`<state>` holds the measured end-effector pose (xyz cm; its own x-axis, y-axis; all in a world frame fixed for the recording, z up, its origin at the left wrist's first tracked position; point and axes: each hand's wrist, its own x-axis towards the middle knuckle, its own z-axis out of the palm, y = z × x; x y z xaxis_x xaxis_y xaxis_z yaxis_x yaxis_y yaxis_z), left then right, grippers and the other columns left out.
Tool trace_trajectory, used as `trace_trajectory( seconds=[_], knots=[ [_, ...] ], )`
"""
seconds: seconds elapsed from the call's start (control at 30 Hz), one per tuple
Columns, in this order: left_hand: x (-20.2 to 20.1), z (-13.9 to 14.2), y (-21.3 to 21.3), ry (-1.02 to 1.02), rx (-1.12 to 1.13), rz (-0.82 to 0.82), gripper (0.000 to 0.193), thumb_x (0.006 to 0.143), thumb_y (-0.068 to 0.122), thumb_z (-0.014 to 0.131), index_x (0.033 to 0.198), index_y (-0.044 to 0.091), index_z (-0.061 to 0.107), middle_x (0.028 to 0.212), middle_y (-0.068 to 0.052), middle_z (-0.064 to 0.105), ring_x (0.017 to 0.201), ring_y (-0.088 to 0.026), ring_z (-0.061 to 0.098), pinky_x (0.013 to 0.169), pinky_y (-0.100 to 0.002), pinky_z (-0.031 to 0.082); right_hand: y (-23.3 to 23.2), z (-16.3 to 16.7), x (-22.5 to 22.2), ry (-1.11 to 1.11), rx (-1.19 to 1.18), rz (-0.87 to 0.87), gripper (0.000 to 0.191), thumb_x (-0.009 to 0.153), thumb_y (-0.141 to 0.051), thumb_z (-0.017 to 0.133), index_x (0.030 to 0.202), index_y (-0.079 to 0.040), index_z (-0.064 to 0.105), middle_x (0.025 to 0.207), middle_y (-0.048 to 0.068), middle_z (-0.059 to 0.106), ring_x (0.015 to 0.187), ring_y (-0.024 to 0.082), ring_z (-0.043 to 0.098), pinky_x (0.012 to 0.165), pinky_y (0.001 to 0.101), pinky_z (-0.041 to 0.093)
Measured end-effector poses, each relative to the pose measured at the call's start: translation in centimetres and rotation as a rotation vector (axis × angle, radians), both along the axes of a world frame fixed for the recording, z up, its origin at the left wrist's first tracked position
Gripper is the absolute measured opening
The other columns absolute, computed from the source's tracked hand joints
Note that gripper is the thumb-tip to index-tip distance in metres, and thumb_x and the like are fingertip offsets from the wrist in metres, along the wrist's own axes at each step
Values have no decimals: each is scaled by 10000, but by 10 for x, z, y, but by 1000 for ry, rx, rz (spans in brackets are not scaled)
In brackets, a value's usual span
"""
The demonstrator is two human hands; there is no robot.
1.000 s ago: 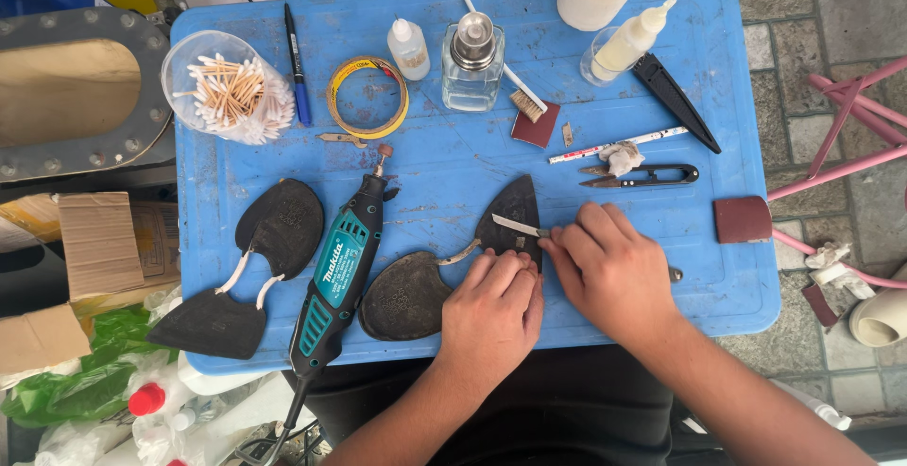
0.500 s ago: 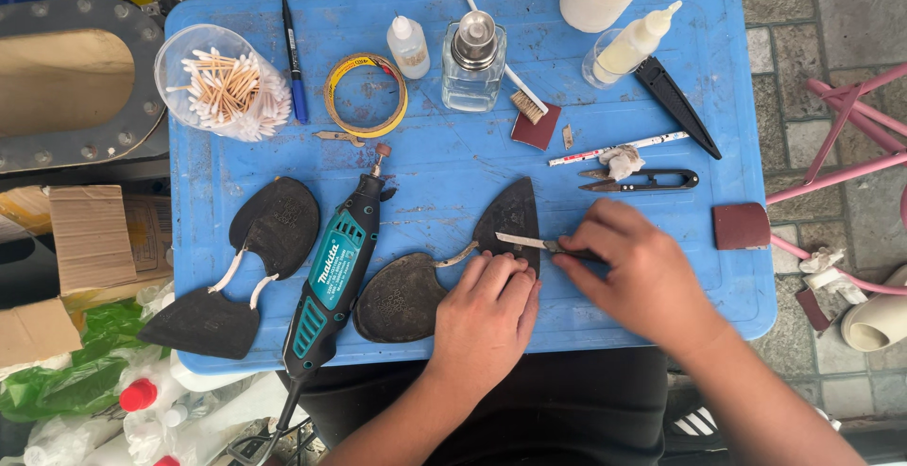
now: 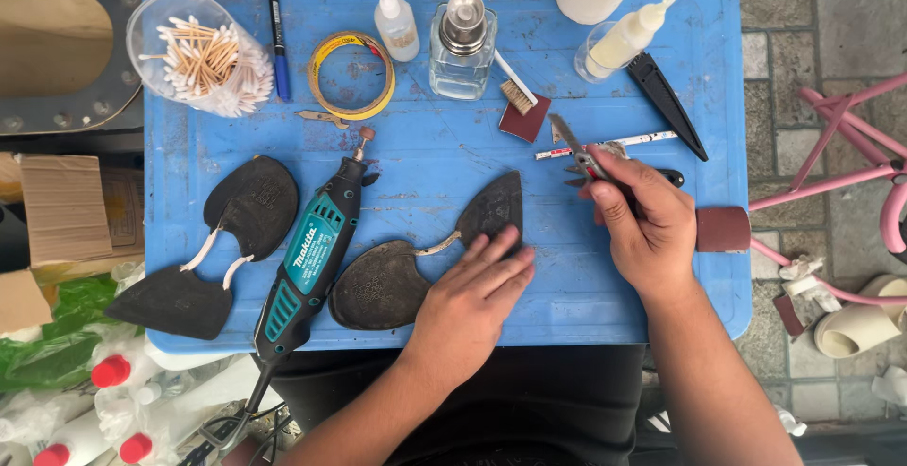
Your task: The person uses a rotary tool to grind and smooth the surface of black sandal soles. They also use a utility knife to scrape and remove material from the soles. The person handles the sandals and tools throughout the process.
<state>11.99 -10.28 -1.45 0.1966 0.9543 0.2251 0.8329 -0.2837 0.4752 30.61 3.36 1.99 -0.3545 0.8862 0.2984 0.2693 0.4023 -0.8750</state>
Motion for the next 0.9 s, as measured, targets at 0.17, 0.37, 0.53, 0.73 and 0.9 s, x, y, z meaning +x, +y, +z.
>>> trace_trajectory(
  seconds=[0.17, 0.37, 0.53, 0.73, 0.9],
  knots=[
    [1, 11, 5, -304, 55, 65, 461, 931, 136, 679, 1350, -47, 626, 1501, -203, 511, 1461, -368, 413, 1201, -548, 328, 2, 2, -1, -129, 128, 61, 296, 1039, -35, 690, 1334, -17, 680, 1027, 102, 743, 890, 95, 702, 764, 227, 546],
    [-3, 23, 10, -333, -32, -96, 248, 933, 133, 714, 1166, 49, 726, 1503, -109, 590, 1516, -328, 447, 1254, -511, 348, 0, 10, -2, -154, 18, 53, 345, 1032, -15, 639, 1376, -32, 661, 946, 68, 725, 694, 89, 587, 634, 223, 494],
    [-9, 21, 13, -400, 18, -15, 244, 939, 194, 752, 1172, 121, 731, 1374, -20, 654, 1468, -269, 536, 1261, -503, 379, 2, 12, -1, -115, 18, 129, 418, 1050, 38, 559, 1462, -28, 582, 1042, 77, 698, 761, 92, 581, 685, 223, 503],
    [-9, 33, 25, -169, 32, 316, 738, 775, 415, 833, 1364, 45, 582, 1427, -180, 472, 1323, -402, 449, 1068, -557, 360, 2, 12, 1, -121, -4, 128, 428, 1023, 48, 533, 1443, 1, 597, 1097, 99, 721, 935, 140, 668, 815, 254, 545],
    [-23, 32, 33, -170, -21, 306, 611, 792, 374, 833, 1304, 96, 647, 1292, -133, 538, 1141, -341, 539, 935, -491, 451, 2, 12, -1, -184, 97, 123, 328, 1008, 2, 650, 1336, 10, 649, 1051, 113, 732, 935, 154, 710, 838, 267, 547]
  ],
)
